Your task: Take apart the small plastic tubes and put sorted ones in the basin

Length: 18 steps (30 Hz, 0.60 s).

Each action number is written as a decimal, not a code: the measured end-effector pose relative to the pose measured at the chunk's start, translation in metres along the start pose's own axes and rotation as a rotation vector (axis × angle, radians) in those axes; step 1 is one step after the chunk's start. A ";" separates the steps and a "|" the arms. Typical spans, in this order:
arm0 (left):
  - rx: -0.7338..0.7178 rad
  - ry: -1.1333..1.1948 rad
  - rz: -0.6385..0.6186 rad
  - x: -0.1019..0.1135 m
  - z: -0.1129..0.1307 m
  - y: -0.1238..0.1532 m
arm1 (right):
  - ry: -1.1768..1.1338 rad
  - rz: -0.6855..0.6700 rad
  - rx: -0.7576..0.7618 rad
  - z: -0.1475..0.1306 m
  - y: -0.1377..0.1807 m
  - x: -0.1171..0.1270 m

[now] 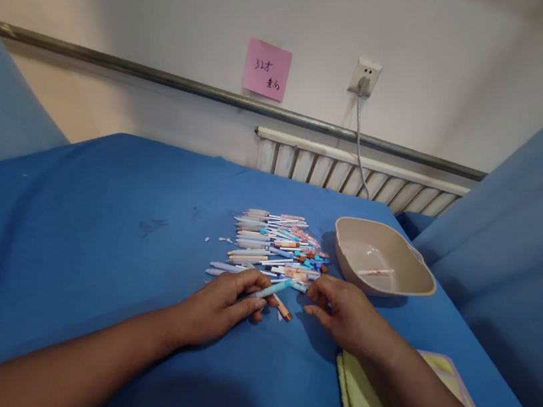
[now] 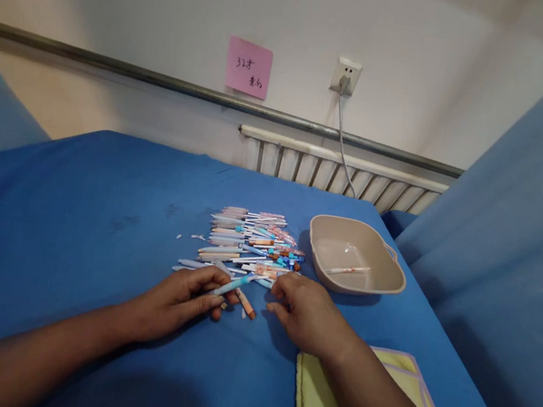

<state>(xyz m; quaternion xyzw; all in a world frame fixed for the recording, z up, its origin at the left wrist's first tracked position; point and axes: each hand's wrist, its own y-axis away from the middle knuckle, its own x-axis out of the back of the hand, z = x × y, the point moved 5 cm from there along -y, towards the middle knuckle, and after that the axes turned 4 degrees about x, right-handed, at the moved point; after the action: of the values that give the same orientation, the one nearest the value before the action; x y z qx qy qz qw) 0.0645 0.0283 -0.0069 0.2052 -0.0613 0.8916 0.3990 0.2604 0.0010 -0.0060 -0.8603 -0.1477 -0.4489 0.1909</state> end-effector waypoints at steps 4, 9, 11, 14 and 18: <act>-0.005 0.101 -0.060 -0.005 0.004 -0.001 | 0.160 -0.109 0.009 0.000 -0.001 -0.009; -0.005 0.165 -0.097 -0.006 0.006 0.000 | 0.193 -0.206 -0.034 -0.002 -0.003 -0.015; -0.001 0.184 -0.108 -0.006 0.005 0.000 | 0.188 -0.215 -0.052 -0.002 -0.002 -0.016; 0.009 0.202 -0.111 -0.006 0.004 -0.001 | 0.149 -0.205 -0.044 -0.002 0.000 -0.019; 0.014 0.193 -0.086 -0.006 0.003 -0.001 | 0.000 -0.075 0.011 0.001 -0.003 -0.020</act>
<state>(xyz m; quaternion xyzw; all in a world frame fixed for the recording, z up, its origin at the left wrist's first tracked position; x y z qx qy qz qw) 0.0691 0.0243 -0.0069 0.1237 -0.0075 0.8897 0.4395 0.2487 0.0024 -0.0221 -0.8531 -0.1824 -0.4551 0.1785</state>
